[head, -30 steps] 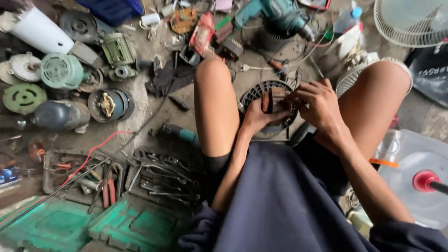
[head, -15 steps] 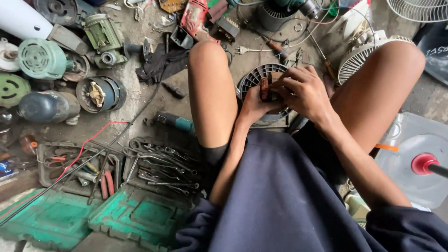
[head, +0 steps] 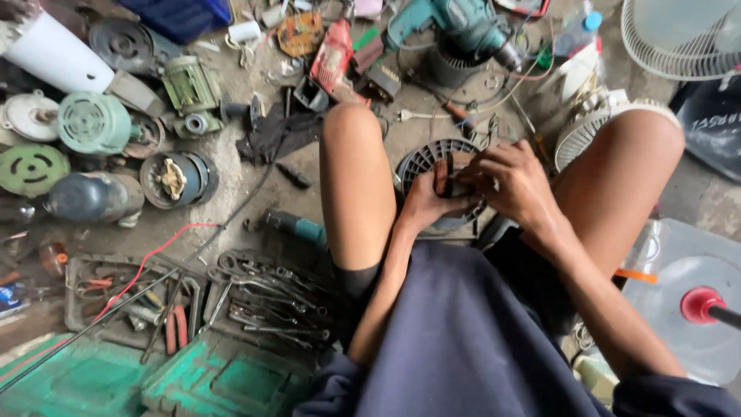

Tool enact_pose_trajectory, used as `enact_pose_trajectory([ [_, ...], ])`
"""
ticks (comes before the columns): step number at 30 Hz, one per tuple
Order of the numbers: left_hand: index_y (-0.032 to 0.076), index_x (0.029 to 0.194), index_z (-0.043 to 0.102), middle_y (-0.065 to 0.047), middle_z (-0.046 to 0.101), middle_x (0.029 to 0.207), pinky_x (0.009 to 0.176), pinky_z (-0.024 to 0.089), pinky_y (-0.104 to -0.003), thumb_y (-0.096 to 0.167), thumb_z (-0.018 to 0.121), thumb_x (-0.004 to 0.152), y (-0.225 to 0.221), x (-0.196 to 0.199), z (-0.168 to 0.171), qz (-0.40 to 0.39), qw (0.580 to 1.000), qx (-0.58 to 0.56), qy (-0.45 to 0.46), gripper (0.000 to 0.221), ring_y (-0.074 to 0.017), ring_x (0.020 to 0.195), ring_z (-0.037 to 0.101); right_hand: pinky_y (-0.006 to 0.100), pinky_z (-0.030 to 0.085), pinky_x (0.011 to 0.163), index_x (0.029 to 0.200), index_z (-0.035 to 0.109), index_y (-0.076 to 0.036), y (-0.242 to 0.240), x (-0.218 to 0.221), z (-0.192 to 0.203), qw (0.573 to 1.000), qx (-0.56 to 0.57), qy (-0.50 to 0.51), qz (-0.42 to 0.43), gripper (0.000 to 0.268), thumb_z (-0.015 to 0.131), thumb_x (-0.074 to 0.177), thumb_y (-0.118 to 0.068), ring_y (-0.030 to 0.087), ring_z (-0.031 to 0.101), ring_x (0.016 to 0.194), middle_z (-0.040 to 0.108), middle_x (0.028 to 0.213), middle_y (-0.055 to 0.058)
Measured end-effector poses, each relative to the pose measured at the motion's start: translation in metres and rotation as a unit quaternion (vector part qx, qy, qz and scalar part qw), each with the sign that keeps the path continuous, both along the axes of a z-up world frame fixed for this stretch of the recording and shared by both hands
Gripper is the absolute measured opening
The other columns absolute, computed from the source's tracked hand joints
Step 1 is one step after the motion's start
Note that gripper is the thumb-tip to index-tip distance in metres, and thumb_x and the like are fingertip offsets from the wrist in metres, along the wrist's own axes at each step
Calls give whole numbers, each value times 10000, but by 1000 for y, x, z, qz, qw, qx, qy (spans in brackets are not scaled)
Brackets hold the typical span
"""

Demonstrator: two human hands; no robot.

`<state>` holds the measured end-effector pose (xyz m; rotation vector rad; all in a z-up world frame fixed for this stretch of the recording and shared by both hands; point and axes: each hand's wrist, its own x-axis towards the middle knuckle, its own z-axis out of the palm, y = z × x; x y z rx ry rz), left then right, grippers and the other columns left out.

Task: Repairing the copper windings of an electric motor stator by hand on a workshop floor.

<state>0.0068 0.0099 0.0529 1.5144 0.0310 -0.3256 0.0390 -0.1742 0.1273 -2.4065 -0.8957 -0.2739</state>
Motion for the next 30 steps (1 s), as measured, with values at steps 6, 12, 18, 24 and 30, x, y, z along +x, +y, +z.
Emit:
enact_pose_trajectory([
  [6,133,645,451,-37,460,582,695,433,-385,194,914,682,7,4,-15,6,1000,10,24,468,-224,608,540,386,394,751,815,649,-142,7,9,-4,1000,10,13,8,104,748,807,-114,272,609,777,650,877,28],
  [12,100,735,587,-72,555,652,698,481,-351,227,925,640,4,2,-56,-23,995,95,35,373,-231,708,633,371,419,737,801,656,-149,37,9,-4,998,45,11,39,124,771,773,-115,269,618,776,660,875,26],
  [18,93,774,610,-69,634,722,803,499,-382,265,910,700,2,-1,15,-2,998,-16,65,354,-252,750,633,348,408,723,861,689,-169,-10,-7,-21,997,58,45,-16,95,765,823,-126,246,619,775,661,879,11],
  [24,60,966,693,-137,713,928,914,505,-462,275,927,728,0,-3,-10,5,998,-23,50,397,-309,944,684,358,407,764,907,711,-170,0,4,-13,998,23,50,-15,118,770,808,-146,250,630,812,675,902,1],
  [30,41,1053,692,-180,728,1045,982,495,-522,314,918,769,3,-3,9,-5,998,-55,38,454,-359,1062,680,354,408,759,951,723,-171,-4,0,-8,998,15,60,-24,163,794,808,-201,247,635,843,671,897,16],
])
